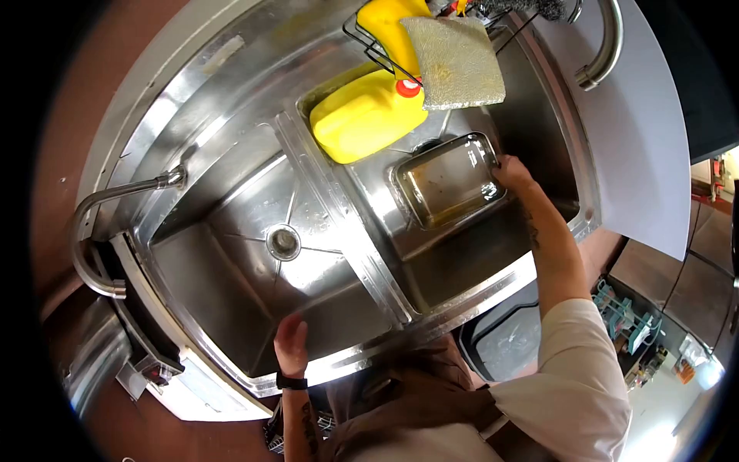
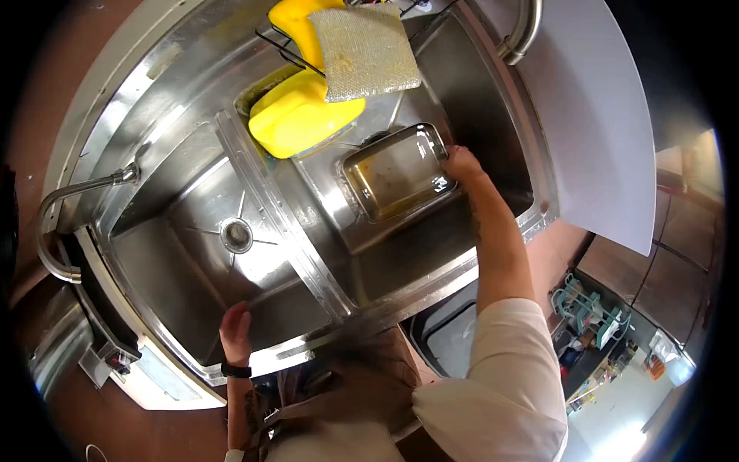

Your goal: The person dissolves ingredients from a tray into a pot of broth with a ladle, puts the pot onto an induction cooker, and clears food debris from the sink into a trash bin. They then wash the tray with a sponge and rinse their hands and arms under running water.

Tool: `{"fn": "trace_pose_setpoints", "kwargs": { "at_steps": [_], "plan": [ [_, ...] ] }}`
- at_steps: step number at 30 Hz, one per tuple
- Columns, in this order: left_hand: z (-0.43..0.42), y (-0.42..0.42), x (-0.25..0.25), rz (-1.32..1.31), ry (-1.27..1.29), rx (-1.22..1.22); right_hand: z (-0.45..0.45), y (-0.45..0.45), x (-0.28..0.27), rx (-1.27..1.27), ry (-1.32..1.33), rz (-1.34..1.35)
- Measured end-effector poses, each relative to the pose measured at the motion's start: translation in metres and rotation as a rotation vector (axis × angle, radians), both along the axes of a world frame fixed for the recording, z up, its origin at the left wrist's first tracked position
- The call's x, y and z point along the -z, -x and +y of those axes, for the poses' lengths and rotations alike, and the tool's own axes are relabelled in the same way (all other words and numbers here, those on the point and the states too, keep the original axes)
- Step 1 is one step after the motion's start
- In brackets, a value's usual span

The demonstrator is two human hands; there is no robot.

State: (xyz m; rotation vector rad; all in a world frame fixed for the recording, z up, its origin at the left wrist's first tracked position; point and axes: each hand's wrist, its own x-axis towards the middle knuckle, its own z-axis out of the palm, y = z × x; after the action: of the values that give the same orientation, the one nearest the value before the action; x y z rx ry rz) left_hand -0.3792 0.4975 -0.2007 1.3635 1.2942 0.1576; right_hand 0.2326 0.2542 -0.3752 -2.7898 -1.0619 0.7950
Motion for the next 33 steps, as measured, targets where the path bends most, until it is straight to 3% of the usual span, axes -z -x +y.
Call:
{"fn": "trace_pose_setpoints", "kwargs": {
  "at_steps": [3, 5, 12, 14, 17, 19, 21, 22, 24, 26, 29, 30, 31, 32, 33],
  "plan": [
    [-0.006, -0.015, -0.021, -0.031, -0.024, 0.026, 0.004, -0.006, -0.044, 0.006, 0.002, -0.056],
    [-0.007, -0.021, -0.039, -0.015, -0.05, 0.096, 0.021, 0.011, -0.106, -0.146, 0.013, -0.132],
    [-0.005, -0.008, -0.063, -0.142, -0.138, 0.154, 0.049, 0.065, -0.244, -0.375, 0.389, -0.714],
    [-0.004, 0.002, -0.068, -0.194, -0.158, 0.173, 0.048, 0.074, -0.301, -0.433, 0.384, -0.819],
    [0.007, 0.017, -0.079, -0.262, -0.162, 0.221, 0.045, 0.101, -0.382, -0.124, 0.32, -0.637],
    [0.011, 0.038, -0.072, -0.31, -0.079, 0.21, 0.034, 0.137, -0.425, 0.055, 0.086, -0.665],
    [0.012, 0.053, -0.067, -0.481, 0.107, 0.124, 0.021, 0.176, -0.445, 0.198, -0.012, -0.494],
    [0.013, 0.06, -0.068, -0.56, 0.198, 0.078, 0.013, 0.193, -0.452, 0.265, -0.064, -0.401],
    [0.021, 0.063, -0.079, -0.556, 0.258, 0.089, -0.008, 0.219, -0.409, 0.229, -0.209, -0.259],
    [0.04, 0.063, -0.089, -0.545, 0.385, 0.048, 0.015, 0.267, -0.358, 0.511, -0.346, 0.183],
    [0.069, 0.075, -0.096, -0.656, 0.733, -0.097, 0.095, 0.336, -0.337, 0.229, -0.27, 0.546],
    [0.074, 0.09, -0.069, -0.638, 0.763, -0.158, 0.118, 0.354, -0.319, 0.304, -0.296, 0.688],
    [0.078, 0.099, -0.056, -0.626, 0.717, -0.182, 0.141, 0.361, -0.307, 0.085, -0.301, 0.633],
    [0.084, 0.108, -0.052, -0.619, 0.603, -0.229, 0.161, 0.367, -0.287, 0.049, -0.272, 0.698],
    [0.087, 0.116, -0.049, -0.609, 0.488, -0.284, 0.193, 0.364, -0.28, -0.109, -0.055, 0.625]
  ]
}}
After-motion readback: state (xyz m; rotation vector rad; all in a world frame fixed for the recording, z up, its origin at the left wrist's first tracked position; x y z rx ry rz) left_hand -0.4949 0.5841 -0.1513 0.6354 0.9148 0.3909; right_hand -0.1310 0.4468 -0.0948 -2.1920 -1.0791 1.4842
